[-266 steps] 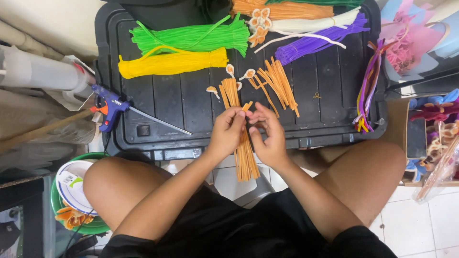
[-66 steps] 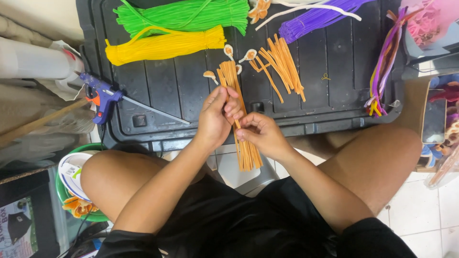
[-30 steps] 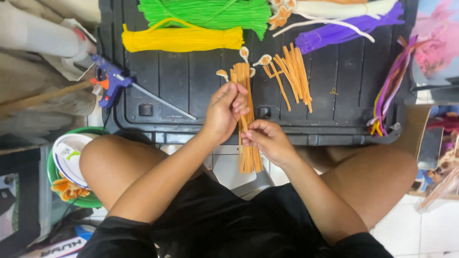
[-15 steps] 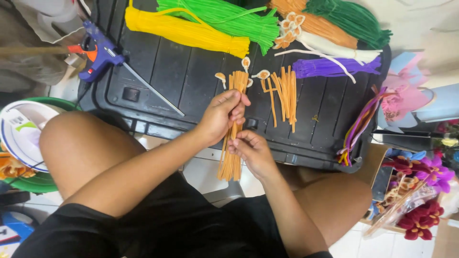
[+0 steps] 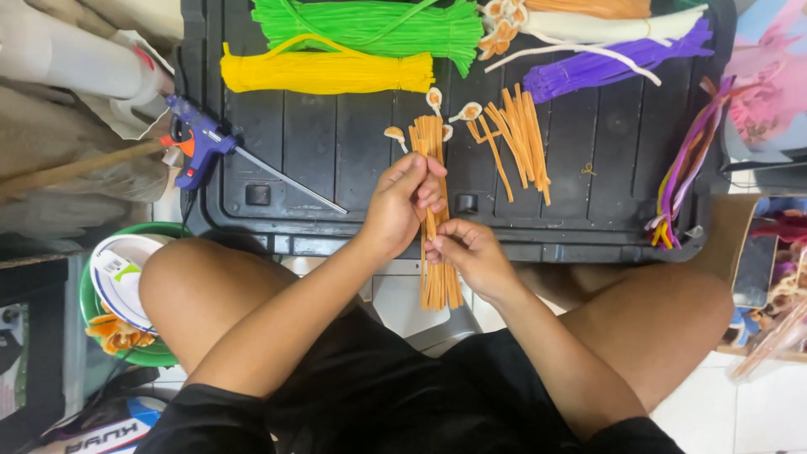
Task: The person sits cross-legged and uses their hands to bend and shape orange pipe cleaners into small loops. They repeatedly pick up individual pipe cleaners from a pile on a black plastic surface, form a loop at one end, and place the finished pieces back onto the pile.
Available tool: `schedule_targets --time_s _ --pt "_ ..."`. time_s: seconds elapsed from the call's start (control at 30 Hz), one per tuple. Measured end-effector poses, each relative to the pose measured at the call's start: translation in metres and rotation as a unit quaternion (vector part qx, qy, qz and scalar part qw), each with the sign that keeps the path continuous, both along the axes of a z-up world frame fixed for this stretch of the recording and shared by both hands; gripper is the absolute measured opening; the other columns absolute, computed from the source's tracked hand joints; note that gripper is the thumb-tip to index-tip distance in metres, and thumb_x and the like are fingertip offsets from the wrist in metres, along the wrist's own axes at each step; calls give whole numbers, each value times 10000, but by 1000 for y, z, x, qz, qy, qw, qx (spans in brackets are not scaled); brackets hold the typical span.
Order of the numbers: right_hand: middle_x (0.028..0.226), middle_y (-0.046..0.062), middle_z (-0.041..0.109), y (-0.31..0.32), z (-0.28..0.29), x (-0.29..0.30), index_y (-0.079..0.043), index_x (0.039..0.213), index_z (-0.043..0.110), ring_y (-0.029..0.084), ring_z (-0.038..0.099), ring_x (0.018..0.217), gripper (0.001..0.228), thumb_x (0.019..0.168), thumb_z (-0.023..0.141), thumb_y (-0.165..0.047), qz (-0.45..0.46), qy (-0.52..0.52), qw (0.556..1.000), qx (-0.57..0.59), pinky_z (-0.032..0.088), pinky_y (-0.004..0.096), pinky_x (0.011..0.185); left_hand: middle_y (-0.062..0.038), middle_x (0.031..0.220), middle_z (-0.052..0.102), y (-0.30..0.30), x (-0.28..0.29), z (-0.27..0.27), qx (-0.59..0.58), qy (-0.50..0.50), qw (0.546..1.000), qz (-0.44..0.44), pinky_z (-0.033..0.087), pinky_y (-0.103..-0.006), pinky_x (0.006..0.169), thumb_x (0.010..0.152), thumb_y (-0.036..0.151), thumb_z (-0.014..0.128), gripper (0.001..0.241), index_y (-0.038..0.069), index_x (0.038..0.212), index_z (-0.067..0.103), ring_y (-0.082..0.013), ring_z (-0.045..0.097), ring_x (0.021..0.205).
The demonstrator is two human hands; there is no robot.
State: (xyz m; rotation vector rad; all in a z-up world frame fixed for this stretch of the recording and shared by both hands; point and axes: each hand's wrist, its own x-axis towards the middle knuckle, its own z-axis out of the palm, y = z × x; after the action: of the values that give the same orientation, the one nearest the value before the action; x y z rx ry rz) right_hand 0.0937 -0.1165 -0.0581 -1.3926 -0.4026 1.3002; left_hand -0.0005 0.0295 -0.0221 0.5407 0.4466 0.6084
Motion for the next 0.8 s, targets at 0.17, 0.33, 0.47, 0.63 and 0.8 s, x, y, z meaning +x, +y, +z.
schedule_targets --time_s 0.17,0.33,0.47,0.63,0.8 --pt "876 153 698 -1 -3 -1 53 1001 656 185 743 757 53 954 644 33 0 2 1000 6 666 326 721 31 687 337 -1 0 0 7 7 1000 -5 459 -264 643 1111 229 420 322 -29 1047 601 -66 380 604" --pt "864 153 700 -1 -5 1 61 1010 656 190 748 760 71 950 661 23 7 7 1000 14 666 316 720 32 688 330 -3 0 -3 6 -1 1000 -3 459 -271 650 1110 232 427 314 -23 1046 599 -71 376 606" --pt "862 145 700 1 -7 0 58 1000 660 195 751 755 72 938 674 26 5 8 1000 18 668 328 709 29 698 328 -2 0 -2 6 -6 1000 -5 456 -279 658 1111 233 437 302 -21 1052 590 -78 377 616" --pt "854 146 704 1 -4 0 65 1003 672 196 748 750 71 937 666 39 -12 9 1000 27 663 335 705 26 694 331 -3 -1 -5 13 -2 1000 -22 444 -283 662 1108 271 456 312 -6 1046 585 -84 380 621" --pt "782 141 725 4 2 0 44 960 678 183 747 690 36 925 688 38 -1 -11 1000 27 649 302 660 18 711 326 -2 -3 -10 7 -14 1000 -12 436 -288 676 1109 265 454 304 -10 1066 578 -96 385 626"
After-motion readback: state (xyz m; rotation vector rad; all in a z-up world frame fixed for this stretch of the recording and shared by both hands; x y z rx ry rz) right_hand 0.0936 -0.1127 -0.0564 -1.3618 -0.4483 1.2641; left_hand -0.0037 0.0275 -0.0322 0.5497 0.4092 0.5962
